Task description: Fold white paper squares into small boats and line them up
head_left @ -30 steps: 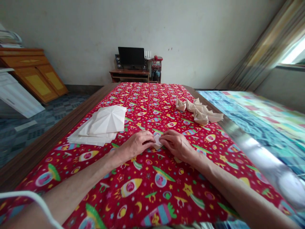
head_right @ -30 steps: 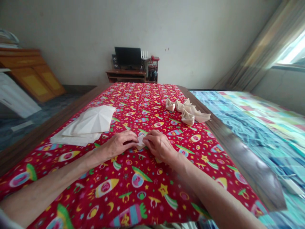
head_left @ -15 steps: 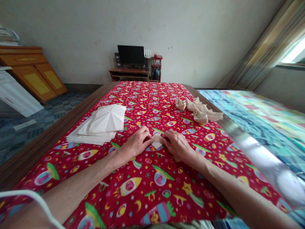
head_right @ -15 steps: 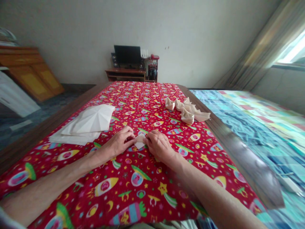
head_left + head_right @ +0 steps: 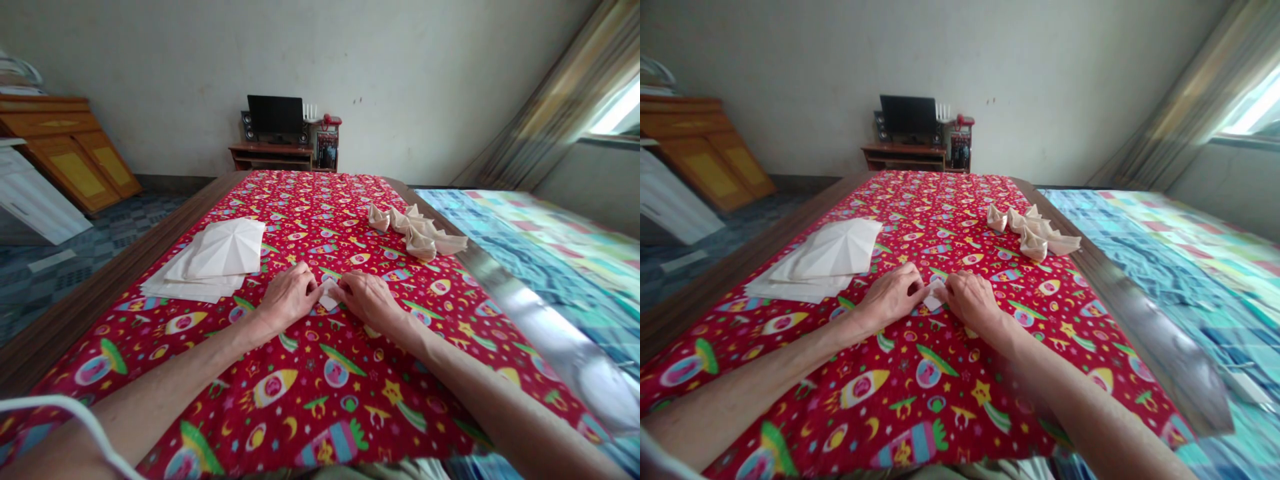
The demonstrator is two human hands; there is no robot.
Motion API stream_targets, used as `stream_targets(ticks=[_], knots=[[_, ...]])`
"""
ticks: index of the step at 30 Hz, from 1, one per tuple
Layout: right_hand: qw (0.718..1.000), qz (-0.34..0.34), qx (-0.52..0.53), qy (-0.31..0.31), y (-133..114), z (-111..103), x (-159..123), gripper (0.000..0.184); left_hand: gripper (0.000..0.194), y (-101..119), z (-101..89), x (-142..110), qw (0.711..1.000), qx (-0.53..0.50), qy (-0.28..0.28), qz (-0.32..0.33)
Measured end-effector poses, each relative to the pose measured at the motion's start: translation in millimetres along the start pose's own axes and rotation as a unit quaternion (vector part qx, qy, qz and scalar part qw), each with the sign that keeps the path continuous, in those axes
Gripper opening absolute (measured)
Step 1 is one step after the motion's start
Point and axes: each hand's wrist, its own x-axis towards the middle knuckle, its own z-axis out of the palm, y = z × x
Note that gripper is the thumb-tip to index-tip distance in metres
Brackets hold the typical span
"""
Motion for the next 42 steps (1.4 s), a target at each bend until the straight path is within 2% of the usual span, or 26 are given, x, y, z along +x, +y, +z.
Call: stream_targets(ticks=[4, 12, 15, 19, 25, 30, 34, 36, 38, 40, 42], knots=[[1.000, -0.002, 0.022, -0.012, 1.7, -1.1, 4.1, 0.038, 0.031, -4.3, 1.2, 1.0, 1.000, -0.012, 0.003, 0.016], [0.994, 0.011, 0.085, -0.063, 9.6, -6.0, 9.5, 0.020, 0.016, -18.8, 6.7, -0.6, 0.998, -0.038, 0.008, 0.043], [0.993, 0.011, 0.100, -0.055, 9.6, -7.2, 6.0, 0.014, 0.016, -23.0, 8.7, -2.6, 0.998, -0.047, 0.015, 0.046], [0.990, 0.011, 0.142, -0.022, 10.5, -3.4, 1.4, 0.017, 0.017, -23.1, 6.2, -6.0, 0.995, -0.078, 0.051, 0.043], [0.954, 0.085, 0.285, 0.044, 2.2, 1.6, 6.1, 0.020, 0.024, -11.5, 4.9, -9.3, 0.989, -0.120, 0.076, 0.032], [0.954, 0.064, 0.293, 0.016, -13.3, -1.5, 5.9, 0.026, 0.016, -1.0, 8.7, -4.4, 0.986, -0.122, 0.114, -0.006], [0.950, 0.037, 0.311, -0.007, -13.2, -1.5, 4.9, 0.025, 0.014, -9.6, -3.9, 7.5, 0.988, -0.097, 0.123, 0.008], [0.944, 0.041, 0.324, 0.037, -9.4, -0.9, 5.6, 0.020, 0.007, -14.7, -12.9, 13.0, 0.990, -0.065, 0.122, 0.038], [0.944, 0.033, 0.308, 0.115, -4.7, -1.2, 7.1, 0.022, 0.007, -15.6, -18.2, 16.2, 0.990, -0.009, 0.110, 0.087], [0.950, -0.014, 0.260, 0.175, 0.2, -2.3, 9.2, 0.029, 0.010, -11.4, -17.6, 16.9, 0.984, 0.044, 0.092, 0.143], [0.962, -0.068, 0.197, 0.178, 4.7, -3.2, 11.2, 0.025, 0.014, -4.7, -12.5, 15.8, 0.977, 0.075, 0.075, 0.185]])
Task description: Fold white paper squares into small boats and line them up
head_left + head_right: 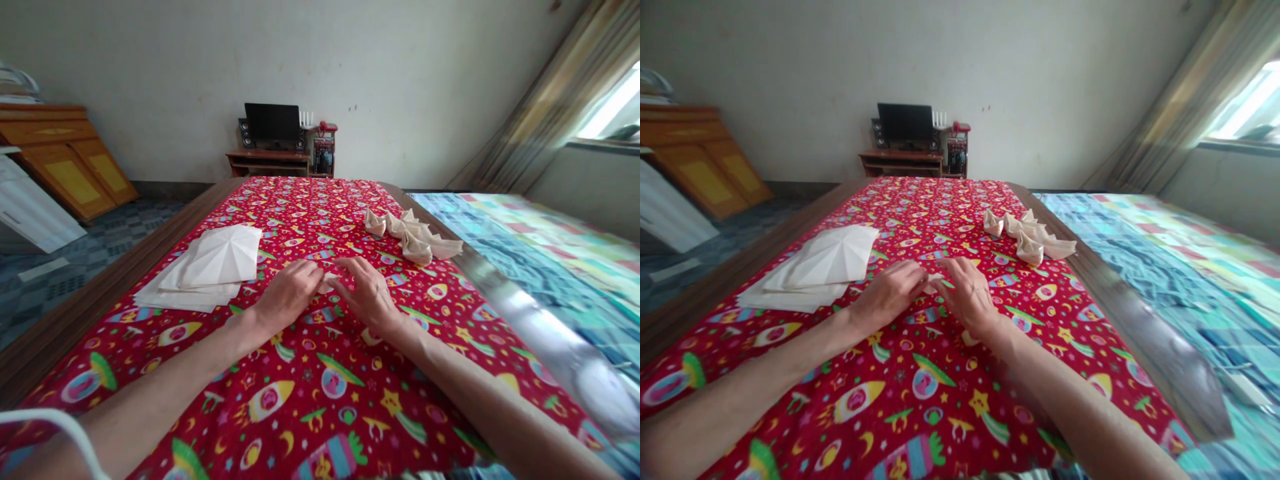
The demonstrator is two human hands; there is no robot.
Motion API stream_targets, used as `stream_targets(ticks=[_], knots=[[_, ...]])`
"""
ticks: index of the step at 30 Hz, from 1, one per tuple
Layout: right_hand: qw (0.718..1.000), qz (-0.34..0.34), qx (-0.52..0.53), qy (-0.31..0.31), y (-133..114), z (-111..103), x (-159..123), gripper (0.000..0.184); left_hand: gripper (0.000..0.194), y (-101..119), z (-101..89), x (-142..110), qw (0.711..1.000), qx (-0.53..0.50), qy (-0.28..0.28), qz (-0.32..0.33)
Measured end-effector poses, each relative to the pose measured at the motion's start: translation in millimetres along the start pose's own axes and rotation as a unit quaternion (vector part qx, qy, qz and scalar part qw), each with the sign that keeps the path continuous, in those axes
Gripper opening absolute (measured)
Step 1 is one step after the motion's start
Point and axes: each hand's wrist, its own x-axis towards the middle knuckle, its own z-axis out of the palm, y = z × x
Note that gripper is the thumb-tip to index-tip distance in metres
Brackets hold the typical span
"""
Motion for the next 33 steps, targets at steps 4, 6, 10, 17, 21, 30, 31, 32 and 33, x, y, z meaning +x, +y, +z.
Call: stream_targets(ticks=[4, 6, 10, 17, 21, 30, 31, 32, 33], knots=[[0.990, -0.048, -0.087, -0.102, 7.2, 0.7, 0.1, 0.019, 0.017, 7.5, 10.4, -0.9, 1.000, 0.009, -0.002, 0.004], [0.985, -0.064, -0.099, -0.124, 9.1, 2.7, -1.0, 0.020, 0.018, 4.0, 14.3, -1.9, 1.000, -0.004, 0.009, -0.009], [0.986, -0.067, -0.104, -0.115, 10.5, 7.5, 0.1, 0.023, 0.019, -5.8, 19.4, -2.2, 0.998, -0.047, 0.026, -0.023], [0.990, -0.043, -0.049, -0.126, 20.4, 14.8, 6.6, 0.020, 0.016, -7.8, 18.6, -3.1, 0.995, -0.096, 0.026, -0.027], [0.991, -0.033, -0.035, -0.126, 24.1, 16.1, 6.4, 0.017, 0.007, -12.7, 21.8, -7.3, 0.991, -0.121, 0.017, -0.050], [0.994, 0.004, -0.005, -0.110, 27.8, 18.7, 8.1, 0.016, 0.012, -17.6, 30.4, -9.7, 0.984, -0.158, 0.038, -0.071], [0.994, 0.000, -0.005, -0.109, 28.0, 18.8, 8.1, 0.016, 0.013, -17.2, 30.5, -10.0, 0.983, -0.160, 0.040, -0.074], [0.994, -0.003, -0.003, -0.107, 28.0, 18.8, 7.9, 0.016, 0.013, -16.9, 30.6, -10.4, 0.983, -0.162, 0.042, -0.077], [0.994, -0.006, 0.001, -0.105, 28.0, 18.7, 7.5, 0.016, 0.013, -16.8, 30.7, -10.9, 0.983, -0.162, 0.043, -0.079]])
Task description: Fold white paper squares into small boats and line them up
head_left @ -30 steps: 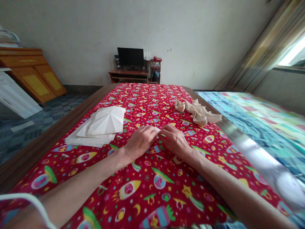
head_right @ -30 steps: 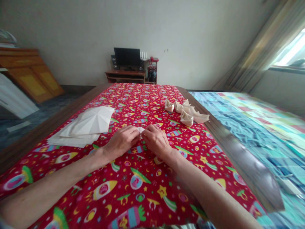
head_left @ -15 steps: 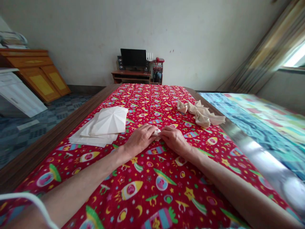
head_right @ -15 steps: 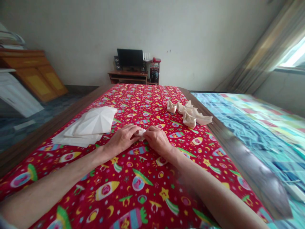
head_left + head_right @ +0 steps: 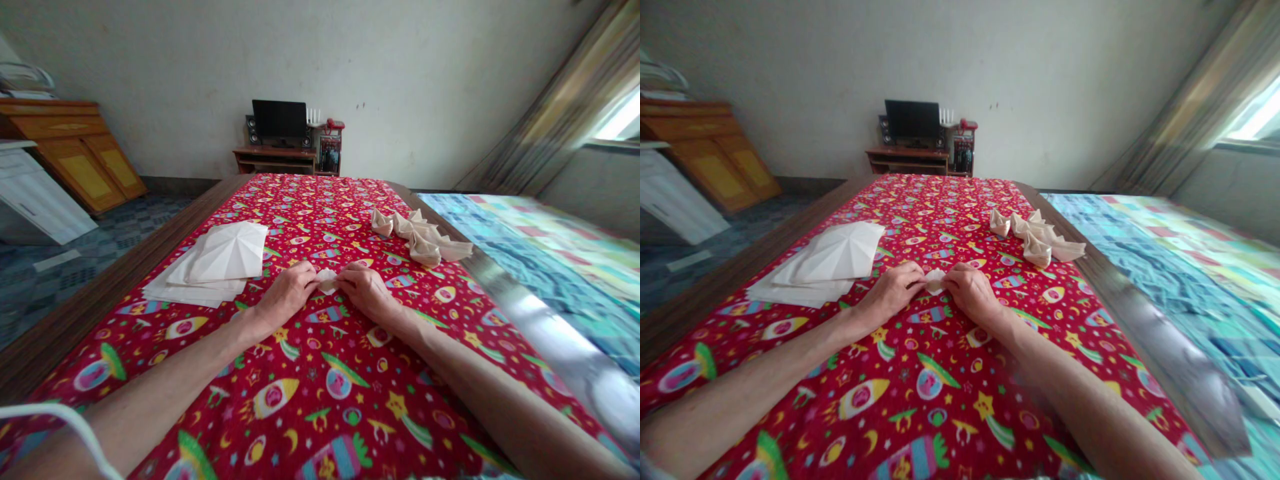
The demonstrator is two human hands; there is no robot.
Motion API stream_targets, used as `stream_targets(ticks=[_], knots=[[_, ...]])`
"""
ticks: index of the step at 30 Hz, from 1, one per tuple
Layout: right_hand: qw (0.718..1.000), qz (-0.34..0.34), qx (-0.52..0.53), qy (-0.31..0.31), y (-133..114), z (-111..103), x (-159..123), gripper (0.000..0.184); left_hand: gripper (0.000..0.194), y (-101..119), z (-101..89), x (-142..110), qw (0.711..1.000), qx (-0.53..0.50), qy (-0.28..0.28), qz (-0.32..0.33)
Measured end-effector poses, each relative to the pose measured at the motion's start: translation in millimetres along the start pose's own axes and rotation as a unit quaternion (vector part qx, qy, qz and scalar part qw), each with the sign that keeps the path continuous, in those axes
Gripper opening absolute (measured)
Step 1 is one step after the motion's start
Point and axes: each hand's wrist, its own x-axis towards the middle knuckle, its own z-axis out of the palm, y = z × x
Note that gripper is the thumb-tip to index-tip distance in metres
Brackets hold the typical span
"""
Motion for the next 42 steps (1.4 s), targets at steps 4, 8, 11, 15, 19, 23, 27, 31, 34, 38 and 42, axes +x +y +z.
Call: stream_targets(ticks=[4, 8, 11, 15, 19, 23, 27, 31, 34, 38, 42], knots=[[1.000, -0.007, 0.020, 0.007, -1.1, -0.6, -3.3, 0.015, 0.009, -0.5, -0.2, -2.2, 1.000, -0.007, 0.001, -0.014], [1.000, -0.003, 0.030, 0.009, -2.4, -1.8, -5.8, 0.013, 0.009, 1.3, -1.7, -3.2, 1.000, -0.014, -0.013, -0.024], [0.999, 0.028, 0.023, -0.005, -2.1, -1.9, -4.2, 0.011, 0.010, 3.3, -2.4, -2.9, 0.999, -0.013, -0.012, -0.048], [0.998, 0.059, -0.009, -0.013, -1.9, -1.7, -1.1, 0.014, 0.011, 3.2, -0.5, -1.9, 0.996, -0.001, -0.014, -0.091], [0.997, 0.050, -0.048, -0.026, -3.9, -2.1, 0.0, 0.015, 0.017, 2.6, 2.2, 0.0, 0.994, 0.043, -0.020, -0.096], [0.994, 0.051, -0.083, -0.041, -4.0, -1.9, 0.8, 0.018, 0.020, 4.9, 1.1, 2.1, 0.990, 0.085, -0.046, -0.101], [0.995, 0.047, -0.078, -0.031, -3.5, -2.0, 2.8, 0.016, 0.022, 6.3, -1.2, 3.1, 0.985, 0.113, -0.067, -0.113], [0.994, 0.065, -0.086, -0.028, -8.7, -3.1, 5.9, 0.020, 0.024, 6.2, -2.8, 5.4, 0.980, 0.135, -0.080, -0.123], [0.992, 0.074, -0.093, -0.044, -12.6, -4.5, 7.3, 0.022, 0.028, 6.4, -4.2, 8.2, 0.974, 0.143, -0.087, -0.152], [0.992, 0.072, -0.090, -0.047, -11.2, -6.0, 6.6, 0.021, 0.028, 5.0, -6.9, 8.5, 0.972, 0.151, -0.086, -0.160], [0.993, 0.071, -0.076, -0.049, -7.8, -6.8, 5.9, 0.020, 0.020, 2.3, -9.7, 3.6, 0.974, 0.158, -0.081, -0.141]])
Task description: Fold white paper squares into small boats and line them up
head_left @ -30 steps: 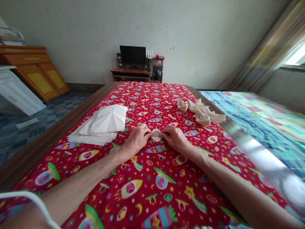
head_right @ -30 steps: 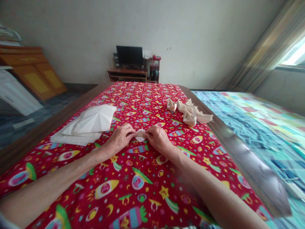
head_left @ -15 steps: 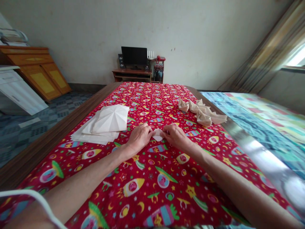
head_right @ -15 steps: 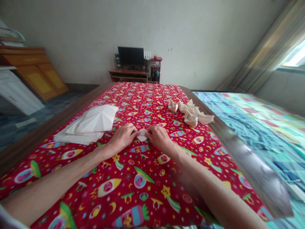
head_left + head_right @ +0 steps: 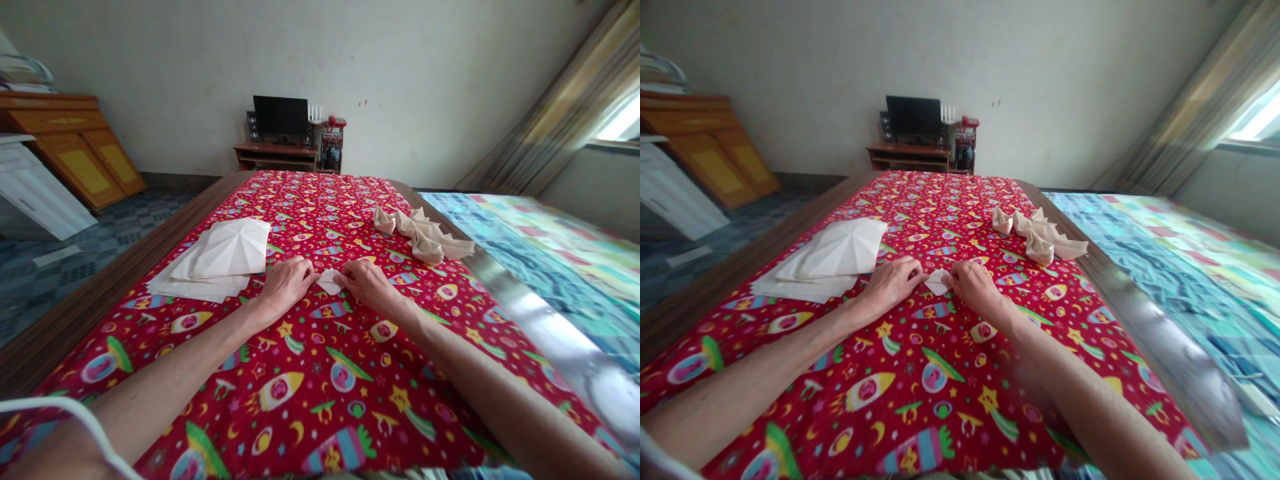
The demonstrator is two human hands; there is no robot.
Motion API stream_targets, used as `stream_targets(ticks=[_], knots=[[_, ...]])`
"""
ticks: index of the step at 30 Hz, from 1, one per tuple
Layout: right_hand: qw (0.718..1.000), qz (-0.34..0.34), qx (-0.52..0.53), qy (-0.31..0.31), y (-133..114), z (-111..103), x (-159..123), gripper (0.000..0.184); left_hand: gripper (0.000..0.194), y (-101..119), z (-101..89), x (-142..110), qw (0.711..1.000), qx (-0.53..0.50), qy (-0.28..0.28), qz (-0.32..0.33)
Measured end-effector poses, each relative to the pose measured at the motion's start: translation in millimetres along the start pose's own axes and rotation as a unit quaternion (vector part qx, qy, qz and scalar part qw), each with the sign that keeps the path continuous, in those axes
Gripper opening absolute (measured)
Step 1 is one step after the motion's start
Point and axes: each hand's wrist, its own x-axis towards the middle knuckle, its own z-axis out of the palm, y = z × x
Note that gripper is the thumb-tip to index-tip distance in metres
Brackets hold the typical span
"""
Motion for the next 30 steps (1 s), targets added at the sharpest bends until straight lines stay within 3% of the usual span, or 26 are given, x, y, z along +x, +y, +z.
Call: stream_targets(ticks=[8, 17, 21, 24, 30], knots=[[1.000, 0.015, 0.005, 0.001, 1.2, 2.3, -0.1, 0.024, 0.031, 5.8, 4.3, -0.7, 0.999, -0.007, 0.039, 0.014], [0.996, 0.058, 0.053, -0.036, 0.6, -7.7, -0.7, 0.011, 0.015, -7.9, 2.4, 4.1, 0.991, -0.132, -0.004, 0.011], [0.996, 0.021, 0.081, 0.018, 2.5, -1.6, -8.4, 0.007, 0.028, -8.7, 2.1, 9.5, 0.988, -0.149, 0.005, 0.043], [0.996, -0.021, 0.074, 0.047, 3.3, 2.4, -13.3, 0.008, 0.026, -6.4, 5.7, 13.8, 0.987, -0.157, 0.007, 0.044], [0.994, -0.061, 0.077, 0.036, -0.4, -1.6, -16.4, 0.014, 0.028, -7.1, 13.8, 17.8, 0.958, -0.284, -0.040, 0.004]])
